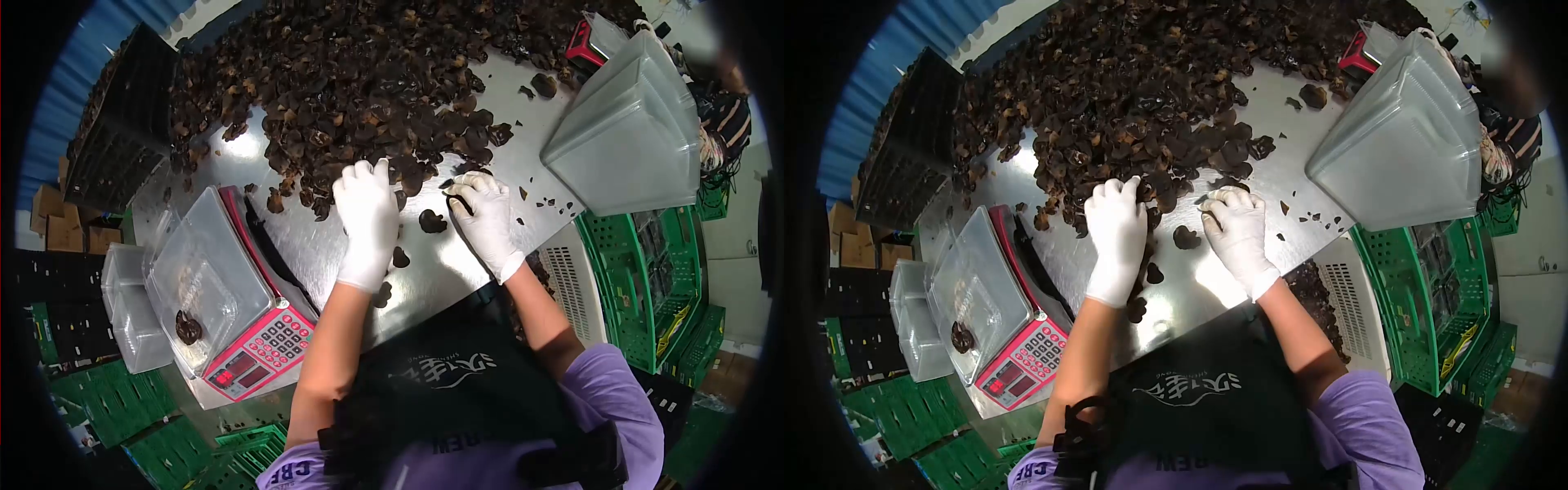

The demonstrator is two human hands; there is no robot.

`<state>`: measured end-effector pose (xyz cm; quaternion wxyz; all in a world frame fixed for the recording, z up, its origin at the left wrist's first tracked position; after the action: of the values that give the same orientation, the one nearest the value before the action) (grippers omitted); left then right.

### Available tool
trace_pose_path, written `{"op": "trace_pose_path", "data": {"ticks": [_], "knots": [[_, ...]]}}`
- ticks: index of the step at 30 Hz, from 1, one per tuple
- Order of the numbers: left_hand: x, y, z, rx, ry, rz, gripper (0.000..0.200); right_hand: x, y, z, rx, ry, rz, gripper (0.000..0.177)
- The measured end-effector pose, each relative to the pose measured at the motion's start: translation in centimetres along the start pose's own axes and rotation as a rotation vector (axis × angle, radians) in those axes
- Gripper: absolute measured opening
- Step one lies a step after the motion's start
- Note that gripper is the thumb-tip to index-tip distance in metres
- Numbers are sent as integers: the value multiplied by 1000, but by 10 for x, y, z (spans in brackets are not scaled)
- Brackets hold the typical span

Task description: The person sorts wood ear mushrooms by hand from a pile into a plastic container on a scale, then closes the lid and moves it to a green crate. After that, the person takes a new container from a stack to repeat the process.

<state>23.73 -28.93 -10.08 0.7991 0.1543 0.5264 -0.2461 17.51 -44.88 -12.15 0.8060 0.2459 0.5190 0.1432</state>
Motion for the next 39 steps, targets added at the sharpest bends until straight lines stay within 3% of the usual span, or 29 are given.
{"op": "trace_pose_path", "data": {"ticks": [1,4,5,10,11,12,13,14,15,16,18,19,20,21,22,25,28,30,34,36,37,39], "knots": [[26,8,7,26,67,152,32,-4,2,1,-2,-21,3,16],[29,23,16,9,142,99,21,-19,-3,4,47,-24,-15,19],[12,24,13,0,2,27,16,-28,-1,3,39,-26,-33,19],[-36,29,-25,-212,-319,-351,11,-73,-25,4,44,-92,-84,18],[-37,16,-29,-179,-375,-487,9,-86,-32,11,48,-88,-18,17],[-37,-16,-35,-118,-302,-622,12,-97,-37,20,51,-85,47,16],[-35,-61,-42,51,-243,-594,16,-105,-41,27,101,-78,65,14],[-5,-102,-54,123,-68,-1088,25,-111,-45,34,151,-72,82,13],[-22,-144,-55,373,103,-961,36,-110,-45,41,178,-54,66,14],[-27,-157,-60,444,88,-874,43,-107,-38,45,179,-56,60,14],[16,-128,-58,243,212,-620,43,-85,-20,50,173,91,164,15],[17,-129,-53,275,332,-585,47,-79,-29,51,193,130,221,20],[-4,-70,-41,66,-127,-376,42,-42,-16,43,115,227,-69,37],[-10,-53,-40,96,-199,-170,48,-32,-10,39,151,213,-177,47],[4,-23,-30,-131,12,-318,46,-26,-7,33,186,198,-284,58],[17,-11,-47,-61,165,-302,42,-1,-12,6,165,195,-288,72],[4,-19,-42,53,110,-426,39,4,-1,-31,33,304,-126,62],[-8,-6,-22,-36,-79,-379,44,-11,-3,-22,68,181,23,51],[36,-11,17,-193,154,-327,58,-17,7,17,22,-20,-49,42],[48,-4,13,-186,106,-334,51,7,2,32,57,59,-171,41],[47,3,8,-199,52,-416,45,15,-1,36,34,81,-193,32],[35,12,-6,-178,-56,-467,29,14,-15,29,17,-4,-89,25]]}}
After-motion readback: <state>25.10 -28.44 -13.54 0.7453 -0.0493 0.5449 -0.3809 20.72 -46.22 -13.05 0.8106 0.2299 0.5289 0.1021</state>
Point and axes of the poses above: each hand's wrist, its own z-axis towards the middle knuckle, its own x-axis out of the palm, y = z × x, the point moved 10 cm from there along z, towards the middle knuckle, and after that the axes turned 15 degrees about x, right-handed, at the moved point
